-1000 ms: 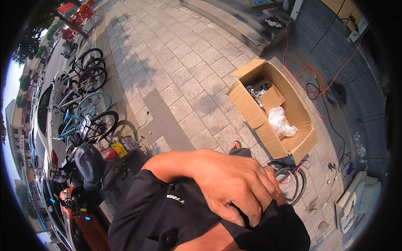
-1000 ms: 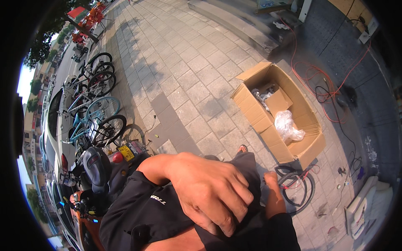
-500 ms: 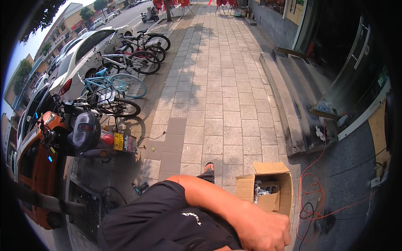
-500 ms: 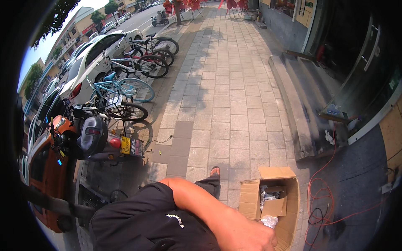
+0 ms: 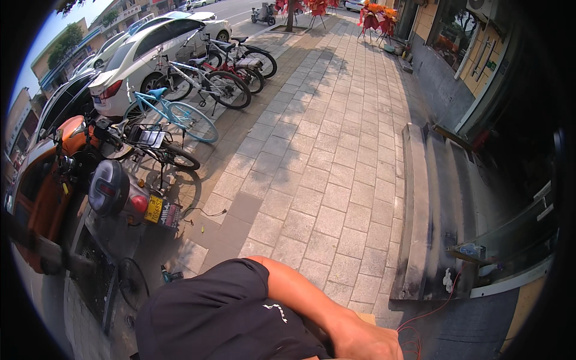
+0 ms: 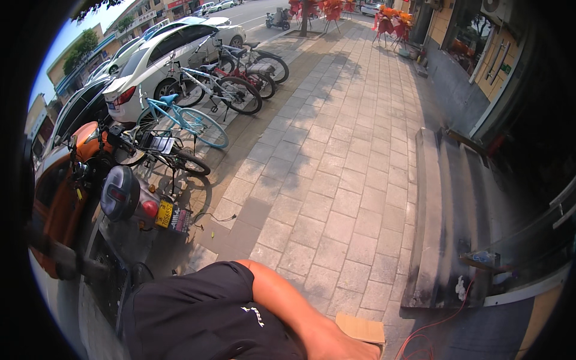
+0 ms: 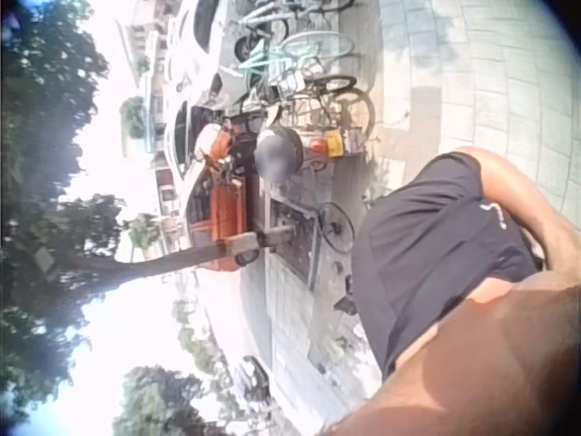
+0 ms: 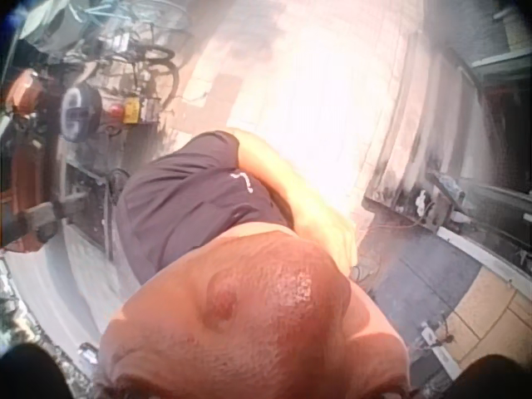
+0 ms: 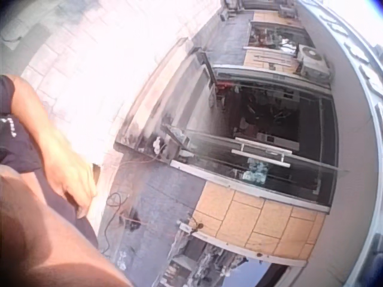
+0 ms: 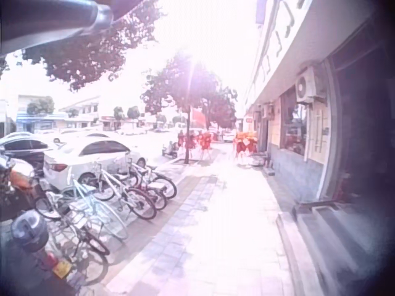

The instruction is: The person sits on the ground and uses a screwdriver to adjust the spokes of a bicycle wheel. They then walk into a cluttered shop, retrieve a spoke from a box, and return outside to insert the spoke into the wheel hub.

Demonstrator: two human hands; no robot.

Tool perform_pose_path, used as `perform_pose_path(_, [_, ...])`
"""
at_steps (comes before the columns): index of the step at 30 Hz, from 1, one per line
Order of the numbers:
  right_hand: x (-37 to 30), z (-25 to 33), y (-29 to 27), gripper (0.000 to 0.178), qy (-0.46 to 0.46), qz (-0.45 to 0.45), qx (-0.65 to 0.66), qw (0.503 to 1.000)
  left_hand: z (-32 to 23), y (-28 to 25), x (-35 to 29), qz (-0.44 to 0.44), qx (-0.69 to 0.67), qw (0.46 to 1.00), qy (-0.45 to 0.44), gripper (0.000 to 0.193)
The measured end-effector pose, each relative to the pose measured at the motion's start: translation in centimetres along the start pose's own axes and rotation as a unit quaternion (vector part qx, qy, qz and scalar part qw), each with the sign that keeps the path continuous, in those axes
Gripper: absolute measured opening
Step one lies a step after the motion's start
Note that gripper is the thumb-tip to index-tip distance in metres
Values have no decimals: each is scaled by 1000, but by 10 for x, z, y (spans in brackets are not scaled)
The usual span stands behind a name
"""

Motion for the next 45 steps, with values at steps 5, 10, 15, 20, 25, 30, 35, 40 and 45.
perform_pose_path(5, [75, 80, 6, 20, -24, 36, -15, 999, 79, -56, -11, -19, 39, 999, -21, 25])
perform_pose_path(10, [170, 155, -2, 20, -45, 77, -29, 996, 174, -100, -8, -19, 93, 995, -40, 25])
perform_pose_path(15, [255, 245, -24, 21, -72, 126, -48, 988, 265, -141, 13, -35, 138, 988, -64, 26])
perform_pose_path(20, [338, 349, -41, 21, -111, 150, -23, 982, 347, -191, 13, -26, 126, 984, -125, 28])
perform_pose_path(25, [422, 418, -52, 22, -123, 165, 21, 978, 445, -234, -47, -1, 124, 965, -230, 24])
perform_pose_path(30, [498, 440, -102, 22, -118, 110, 22, 987, 558, -287, -51, -45, -1, 968, -248, 27])
perform_pose_path(35, [560, 466, -153, 20, -20, 42, 24, 999, 673, -355, -24, 3, -136, 975, -177, 21])
perform_pose_path(40, [603, 496, -212, 19, 43, -19, 37, 998, 782, -386, -14, 28, -330, 925, -188, 23])
perform_pose_path(45, [645, 522, -246, 18, 74, -39, 63, 994, 894, -387, -35, -9, -399, 849, -347, 27])
Point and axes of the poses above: each hand's wrist, its own x-axis towards the middle knuckle, its own y-axis out of the palm, z = x × y, the point moved 6 cm from there along x, towards the middle knuckle, and after that the axes turned 11 degrees about x, right-handed, at the moved point
